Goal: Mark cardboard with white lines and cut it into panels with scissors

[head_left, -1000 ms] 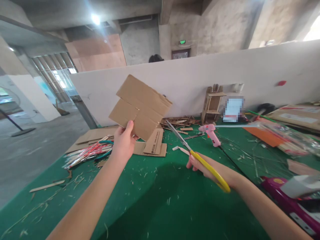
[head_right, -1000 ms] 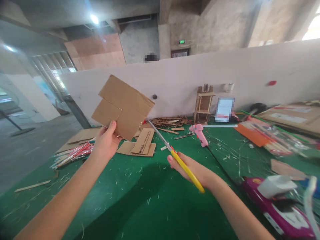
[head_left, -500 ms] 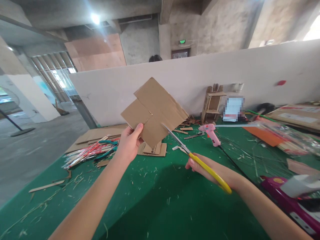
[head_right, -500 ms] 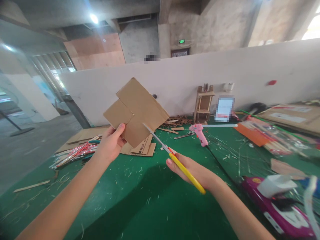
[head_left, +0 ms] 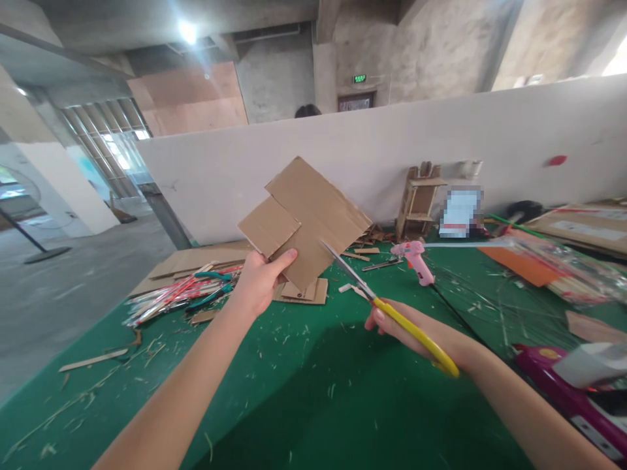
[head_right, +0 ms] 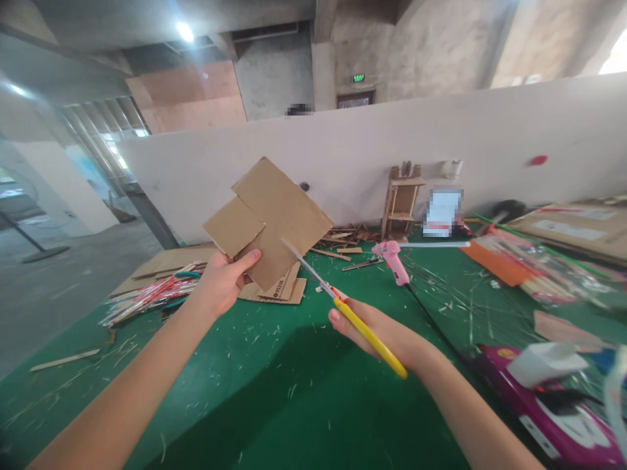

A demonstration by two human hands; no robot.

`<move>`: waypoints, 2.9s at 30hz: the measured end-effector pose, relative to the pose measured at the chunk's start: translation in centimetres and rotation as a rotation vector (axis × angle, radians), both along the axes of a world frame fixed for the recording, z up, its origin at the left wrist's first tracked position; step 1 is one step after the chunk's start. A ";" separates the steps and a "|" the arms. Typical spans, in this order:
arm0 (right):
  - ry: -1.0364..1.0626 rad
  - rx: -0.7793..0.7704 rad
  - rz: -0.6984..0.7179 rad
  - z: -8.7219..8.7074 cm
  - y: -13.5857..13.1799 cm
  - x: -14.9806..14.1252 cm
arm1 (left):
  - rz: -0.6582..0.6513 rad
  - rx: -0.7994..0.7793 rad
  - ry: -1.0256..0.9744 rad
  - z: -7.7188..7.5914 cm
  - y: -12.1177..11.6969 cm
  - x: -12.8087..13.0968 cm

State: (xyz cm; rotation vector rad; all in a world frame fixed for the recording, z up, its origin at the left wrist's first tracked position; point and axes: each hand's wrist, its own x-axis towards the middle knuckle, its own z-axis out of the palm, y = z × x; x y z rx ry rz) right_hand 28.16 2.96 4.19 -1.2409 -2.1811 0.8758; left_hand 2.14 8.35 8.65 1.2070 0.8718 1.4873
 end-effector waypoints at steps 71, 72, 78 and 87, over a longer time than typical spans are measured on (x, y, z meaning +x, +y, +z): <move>-0.320 0.279 -0.254 -1.3 -0.2 -0.8 | -0.046 0.102 0.150 1.3 -2.9 2.2; -0.325 0.278 -0.258 -1.3 -0.3 -0.7 | -0.055 0.091 0.149 1.3 -2.9 2.2; -0.311 0.362 -0.136 -1.4 -0.2 -0.7 | -0.078 0.068 0.117 1.1 -2.8 2.3; -0.308 0.334 -0.213 -1.5 -0.1 -0.8 | -0.113 0.079 0.139 0.8 -3.0 2.9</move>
